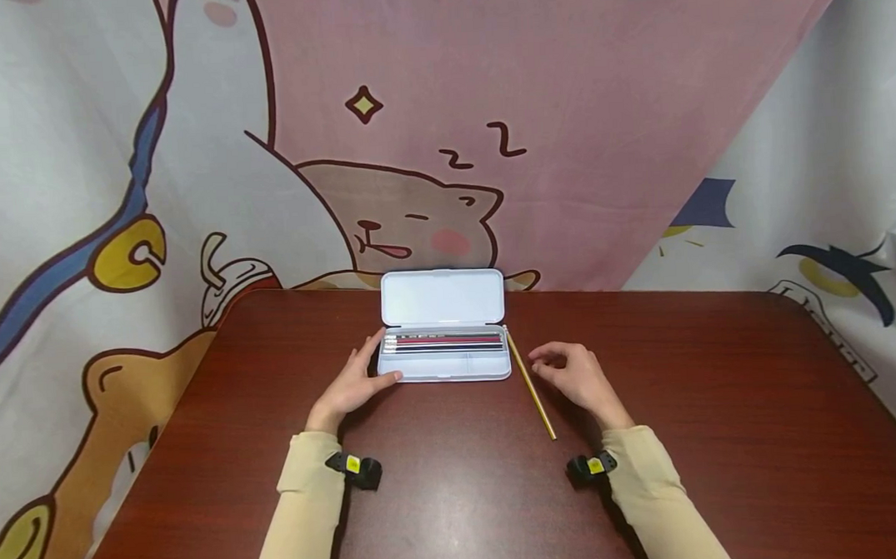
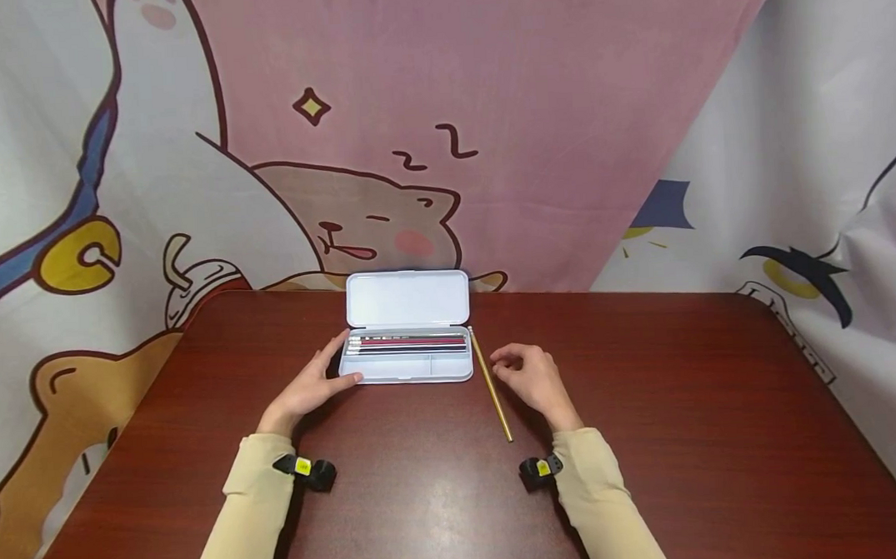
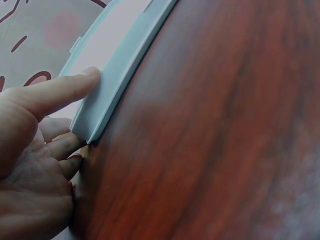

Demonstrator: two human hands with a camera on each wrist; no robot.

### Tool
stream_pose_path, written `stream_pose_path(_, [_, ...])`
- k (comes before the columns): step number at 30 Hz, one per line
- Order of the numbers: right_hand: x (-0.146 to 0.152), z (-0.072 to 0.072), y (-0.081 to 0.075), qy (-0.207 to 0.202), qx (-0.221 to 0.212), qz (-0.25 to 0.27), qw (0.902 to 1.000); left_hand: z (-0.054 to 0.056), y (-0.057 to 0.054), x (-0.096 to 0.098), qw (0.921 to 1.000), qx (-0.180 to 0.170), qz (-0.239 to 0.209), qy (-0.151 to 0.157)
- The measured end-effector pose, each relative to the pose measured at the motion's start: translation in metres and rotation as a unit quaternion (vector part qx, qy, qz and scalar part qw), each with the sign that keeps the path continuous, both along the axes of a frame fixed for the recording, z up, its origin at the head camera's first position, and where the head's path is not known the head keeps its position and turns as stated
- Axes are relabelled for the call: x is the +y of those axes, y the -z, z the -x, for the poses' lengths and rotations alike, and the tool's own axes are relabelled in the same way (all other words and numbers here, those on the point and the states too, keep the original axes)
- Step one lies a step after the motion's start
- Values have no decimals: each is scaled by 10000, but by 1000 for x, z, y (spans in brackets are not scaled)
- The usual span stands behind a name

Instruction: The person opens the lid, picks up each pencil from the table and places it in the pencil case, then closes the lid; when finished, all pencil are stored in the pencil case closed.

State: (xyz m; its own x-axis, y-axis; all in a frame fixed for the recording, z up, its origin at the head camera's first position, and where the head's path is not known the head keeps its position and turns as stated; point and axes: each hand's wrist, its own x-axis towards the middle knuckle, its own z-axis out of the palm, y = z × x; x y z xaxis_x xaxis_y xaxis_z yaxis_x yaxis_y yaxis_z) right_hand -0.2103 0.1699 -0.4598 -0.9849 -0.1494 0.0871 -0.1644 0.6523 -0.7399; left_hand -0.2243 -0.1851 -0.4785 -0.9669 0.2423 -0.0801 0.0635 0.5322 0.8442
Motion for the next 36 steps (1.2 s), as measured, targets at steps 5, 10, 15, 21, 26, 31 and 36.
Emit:
stream_pose_path(5, [-2,-4,3,106,-26,19,9999,0,0,0,10000,-24,0,15])
stream_pose_path(10, [-8,-5,6,295,-50,67,9995,0,0,0,10000,5,36,42])
stream_pose_path(15, [-14,-5,8,470,-162,-99,9987,0,-1,0,9999,25,85,58])
stream_pose_path(21, [-17,-4,8,600,-240,-307,9974,0,0,0,10000,-27,57,31])
stream_pose_path(26, [-14,-3,9,710,-171,-364,9967,0,0,0,9999,0,97,56])
stream_pose_path(31, [-11,-2,9,766,-74,-411,9962,0,0,0,9999,14,101,54])
stream_pose_path(36, [-7,-1,9,809,-15,-399,9959,-1,-1,0,9999,13,95,51])
